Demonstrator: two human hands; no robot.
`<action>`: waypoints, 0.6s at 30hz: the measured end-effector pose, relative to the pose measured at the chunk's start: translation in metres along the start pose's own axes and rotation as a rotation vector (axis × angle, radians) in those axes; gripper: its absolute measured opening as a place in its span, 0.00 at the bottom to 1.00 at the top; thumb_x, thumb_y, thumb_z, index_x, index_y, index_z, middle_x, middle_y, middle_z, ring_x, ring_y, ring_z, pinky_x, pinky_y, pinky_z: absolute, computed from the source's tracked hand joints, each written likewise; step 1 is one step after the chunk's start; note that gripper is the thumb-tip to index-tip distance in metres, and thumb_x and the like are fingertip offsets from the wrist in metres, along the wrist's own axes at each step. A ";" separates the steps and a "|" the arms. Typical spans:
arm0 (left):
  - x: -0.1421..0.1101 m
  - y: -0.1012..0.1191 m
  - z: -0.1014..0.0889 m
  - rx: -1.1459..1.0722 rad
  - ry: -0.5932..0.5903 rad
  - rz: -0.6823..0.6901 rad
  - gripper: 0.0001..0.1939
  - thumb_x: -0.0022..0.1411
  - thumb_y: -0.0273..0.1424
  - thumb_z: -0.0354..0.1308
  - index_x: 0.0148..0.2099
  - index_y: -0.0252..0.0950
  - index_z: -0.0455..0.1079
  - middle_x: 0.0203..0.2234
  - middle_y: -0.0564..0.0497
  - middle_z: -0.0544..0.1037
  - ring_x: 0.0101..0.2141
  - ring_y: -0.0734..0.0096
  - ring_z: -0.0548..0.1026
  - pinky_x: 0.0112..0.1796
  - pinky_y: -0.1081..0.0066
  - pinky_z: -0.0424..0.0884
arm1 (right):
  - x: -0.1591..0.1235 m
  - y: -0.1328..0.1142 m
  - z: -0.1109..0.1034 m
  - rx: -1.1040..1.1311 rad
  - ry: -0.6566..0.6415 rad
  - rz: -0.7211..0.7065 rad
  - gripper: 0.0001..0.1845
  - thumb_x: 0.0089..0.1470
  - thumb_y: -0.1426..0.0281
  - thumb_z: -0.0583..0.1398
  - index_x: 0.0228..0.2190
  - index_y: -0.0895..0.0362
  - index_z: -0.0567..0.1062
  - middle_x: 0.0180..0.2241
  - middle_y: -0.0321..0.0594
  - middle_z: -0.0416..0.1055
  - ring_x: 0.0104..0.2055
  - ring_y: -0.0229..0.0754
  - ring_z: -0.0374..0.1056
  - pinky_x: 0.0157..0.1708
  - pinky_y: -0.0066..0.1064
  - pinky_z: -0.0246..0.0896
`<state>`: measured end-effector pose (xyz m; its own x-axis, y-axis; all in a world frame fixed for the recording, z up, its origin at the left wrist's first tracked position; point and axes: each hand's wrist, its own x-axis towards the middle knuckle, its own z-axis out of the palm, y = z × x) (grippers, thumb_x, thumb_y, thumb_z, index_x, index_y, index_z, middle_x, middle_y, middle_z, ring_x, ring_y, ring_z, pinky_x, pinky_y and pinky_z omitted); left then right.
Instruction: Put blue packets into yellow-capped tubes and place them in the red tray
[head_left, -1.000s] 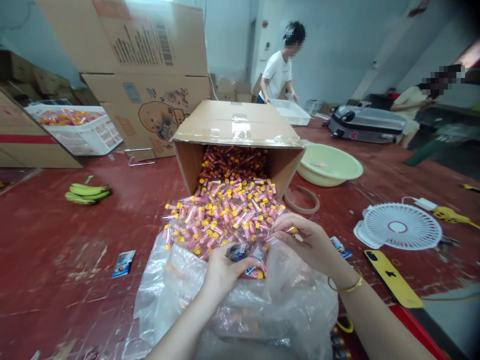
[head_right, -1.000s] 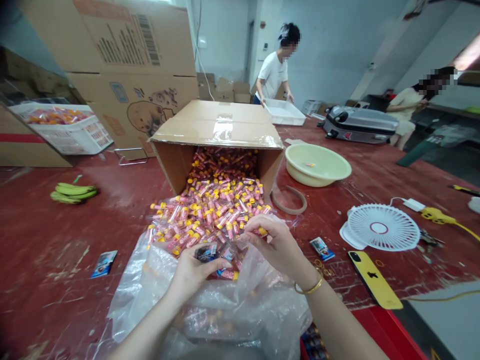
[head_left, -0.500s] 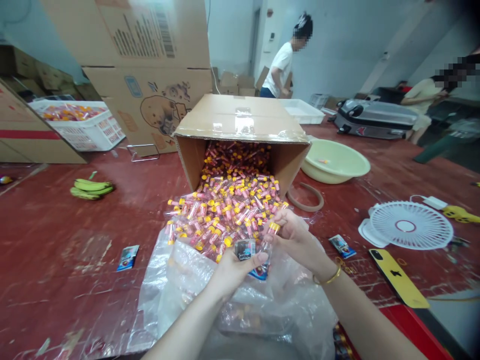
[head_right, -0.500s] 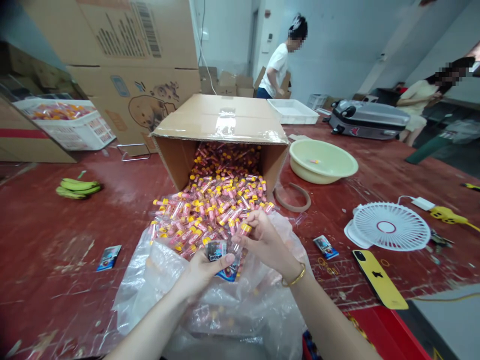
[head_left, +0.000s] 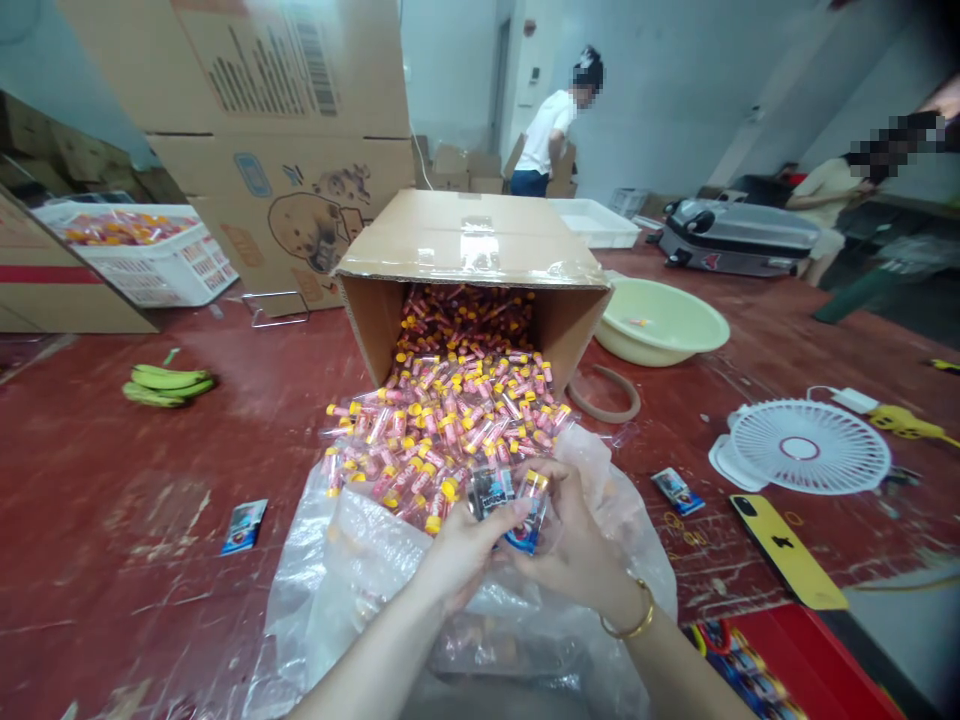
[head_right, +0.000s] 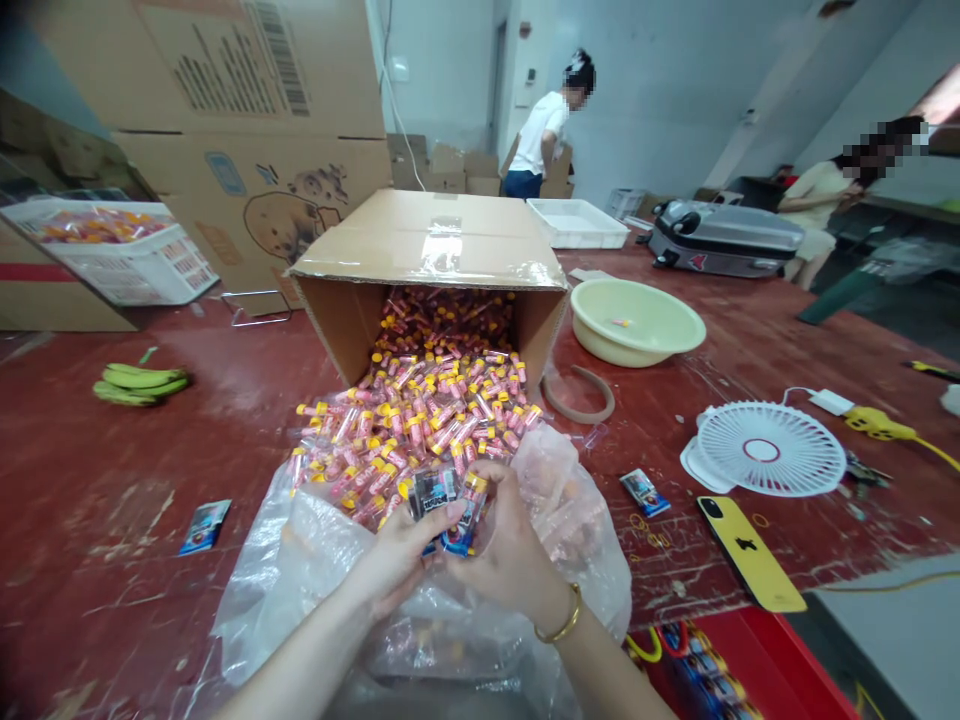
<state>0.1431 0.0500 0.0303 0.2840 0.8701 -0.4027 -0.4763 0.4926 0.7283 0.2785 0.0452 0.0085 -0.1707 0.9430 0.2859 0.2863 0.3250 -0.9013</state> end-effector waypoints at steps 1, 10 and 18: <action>-0.001 0.000 0.000 0.001 -0.010 0.013 0.22 0.47 0.34 0.71 0.44 0.32 0.75 0.29 0.47 0.81 0.30 0.68 0.78 0.31 0.76 0.72 | 0.000 0.000 0.000 0.022 -0.002 0.004 0.36 0.38 0.78 0.64 0.49 0.53 0.56 0.47 0.44 0.58 0.51 0.47 0.62 0.51 0.40 0.63; -0.001 -0.007 0.002 -0.026 -0.025 0.058 0.23 0.47 0.35 0.70 0.46 0.31 0.75 0.38 0.44 0.81 0.39 0.61 0.78 0.42 0.68 0.72 | -0.004 -0.004 0.001 0.085 0.015 -0.023 0.35 0.38 0.80 0.63 0.47 0.52 0.56 0.46 0.42 0.58 0.51 0.45 0.62 0.48 0.35 0.65; -0.003 -0.006 0.004 -0.026 -0.014 0.081 0.24 0.47 0.36 0.70 0.45 0.30 0.75 0.36 0.44 0.81 0.37 0.63 0.78 0.41 0.68 0.72 | -0.004 0.000 0.004 0.123 0.024 -0.048 0.34 0.38 0.79 0.62 0.45 0.51 0.54 0.45 0.41 0.56 0.50 0.44 0.62 0.48 0.35 0.64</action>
<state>0.1485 0.0439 0.0293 0.2547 0.9071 -0.3350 -0.5195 0.4206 0.7438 0.2760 0.0409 0.0060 -0.1586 0.9286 0.3355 0.1603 0.3595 -0.9193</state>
